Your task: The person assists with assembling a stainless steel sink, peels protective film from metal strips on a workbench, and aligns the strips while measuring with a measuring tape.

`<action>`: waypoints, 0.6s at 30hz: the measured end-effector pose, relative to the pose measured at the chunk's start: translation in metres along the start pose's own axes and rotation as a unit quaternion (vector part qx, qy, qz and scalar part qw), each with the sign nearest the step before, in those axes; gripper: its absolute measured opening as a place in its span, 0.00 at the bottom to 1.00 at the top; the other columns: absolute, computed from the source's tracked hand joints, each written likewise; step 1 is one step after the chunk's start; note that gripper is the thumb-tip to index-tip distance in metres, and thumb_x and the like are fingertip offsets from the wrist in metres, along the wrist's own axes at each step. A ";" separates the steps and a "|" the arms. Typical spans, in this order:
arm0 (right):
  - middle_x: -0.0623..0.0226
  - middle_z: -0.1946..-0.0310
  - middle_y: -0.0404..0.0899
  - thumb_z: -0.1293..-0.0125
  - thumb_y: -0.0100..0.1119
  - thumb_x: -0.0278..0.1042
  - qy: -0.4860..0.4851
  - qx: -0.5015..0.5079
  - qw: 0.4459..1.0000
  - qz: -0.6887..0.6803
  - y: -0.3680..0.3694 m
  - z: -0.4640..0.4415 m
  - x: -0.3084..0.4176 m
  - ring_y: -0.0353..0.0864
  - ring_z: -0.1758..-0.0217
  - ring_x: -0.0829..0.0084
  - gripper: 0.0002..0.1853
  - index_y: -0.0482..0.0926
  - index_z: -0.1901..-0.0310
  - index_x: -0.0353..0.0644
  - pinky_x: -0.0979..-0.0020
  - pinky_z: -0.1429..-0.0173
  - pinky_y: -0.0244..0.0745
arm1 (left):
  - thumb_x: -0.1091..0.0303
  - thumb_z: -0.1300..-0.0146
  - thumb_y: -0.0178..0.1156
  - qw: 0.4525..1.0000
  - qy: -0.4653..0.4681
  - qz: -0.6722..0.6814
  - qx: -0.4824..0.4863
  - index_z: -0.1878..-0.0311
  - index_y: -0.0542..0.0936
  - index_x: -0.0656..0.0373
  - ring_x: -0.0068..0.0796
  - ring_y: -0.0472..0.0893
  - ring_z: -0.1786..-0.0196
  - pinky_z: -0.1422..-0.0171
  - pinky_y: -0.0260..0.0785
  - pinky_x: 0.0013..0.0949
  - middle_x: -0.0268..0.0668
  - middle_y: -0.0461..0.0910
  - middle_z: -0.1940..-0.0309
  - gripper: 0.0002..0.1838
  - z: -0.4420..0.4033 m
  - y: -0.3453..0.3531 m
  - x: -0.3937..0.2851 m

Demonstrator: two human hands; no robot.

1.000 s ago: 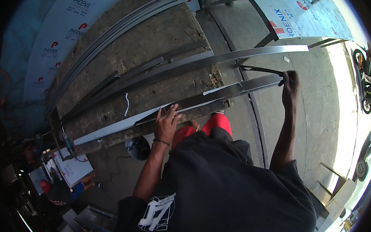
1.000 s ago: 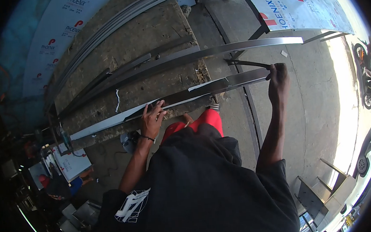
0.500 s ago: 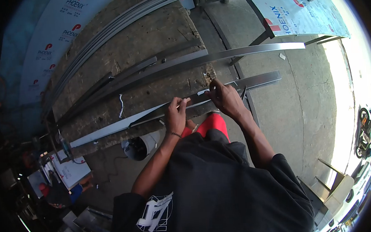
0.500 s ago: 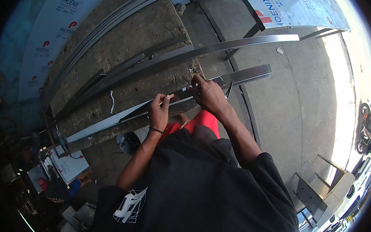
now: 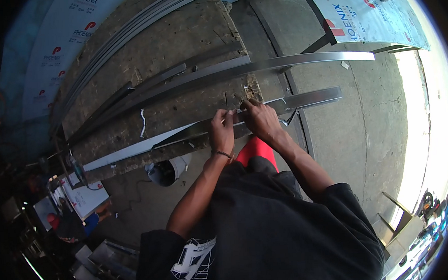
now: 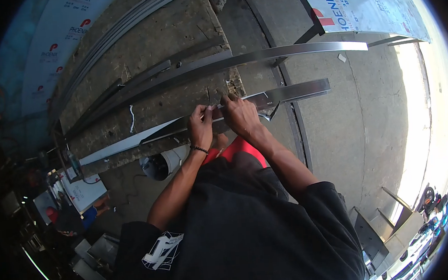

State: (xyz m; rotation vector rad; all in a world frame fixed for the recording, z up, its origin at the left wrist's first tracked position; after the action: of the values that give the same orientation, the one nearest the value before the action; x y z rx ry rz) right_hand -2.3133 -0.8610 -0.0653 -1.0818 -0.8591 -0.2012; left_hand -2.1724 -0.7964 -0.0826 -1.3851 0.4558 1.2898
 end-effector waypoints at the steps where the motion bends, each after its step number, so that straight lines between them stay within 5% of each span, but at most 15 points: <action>1: 0.53 0.53 0.83 0.35 0.61 0.34 0.007 -0.018 1.000 0.007 0.000 -0.002 0.003 0.85 0.55 0.45 0.11 0.79 0.52 0.43 0.49 0.54 0.79 | 0.63 0.25 0.58 1.000 -0.010 0.006 -0.011 0.60 0.79 0.65 0.37 0.88 0.59 0.56 0.75 0.37 0.47 0.86 0.66 0.13 0.002 -0.006 0.000; 18: 0.49 0.49 0.79 0.39 0.59 0.28 -0.091 0.048 0.988 0.113 0.026 -0.012 0.015 0.89 0.59 0.50 0.15 0.76 0.51 0.37 0.52 0.58 0.83 | 0.59 0.24 0.58 0.997 -0.043 -0.047 -0.050 0.58 0.80 0.65 0.40 0.88 0.56 0.51 0.75 0.38 0.45 0.87 0.62 0.15 0.022 -0.037 0.009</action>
State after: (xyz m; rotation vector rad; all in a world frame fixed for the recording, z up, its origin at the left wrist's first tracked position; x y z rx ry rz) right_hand -2.2828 -0.8545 -0.0753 -1.1086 -0.8917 0.1298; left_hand -2.1476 -0.7625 -0.0683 -1.4105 0.2681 1.3046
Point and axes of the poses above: each hand's wrist, its own z-axis away from the middle knuckle, its own y-axis out of the palm, x = y × z, the point moved 8 cm from there along -z, towards the middle knuckle
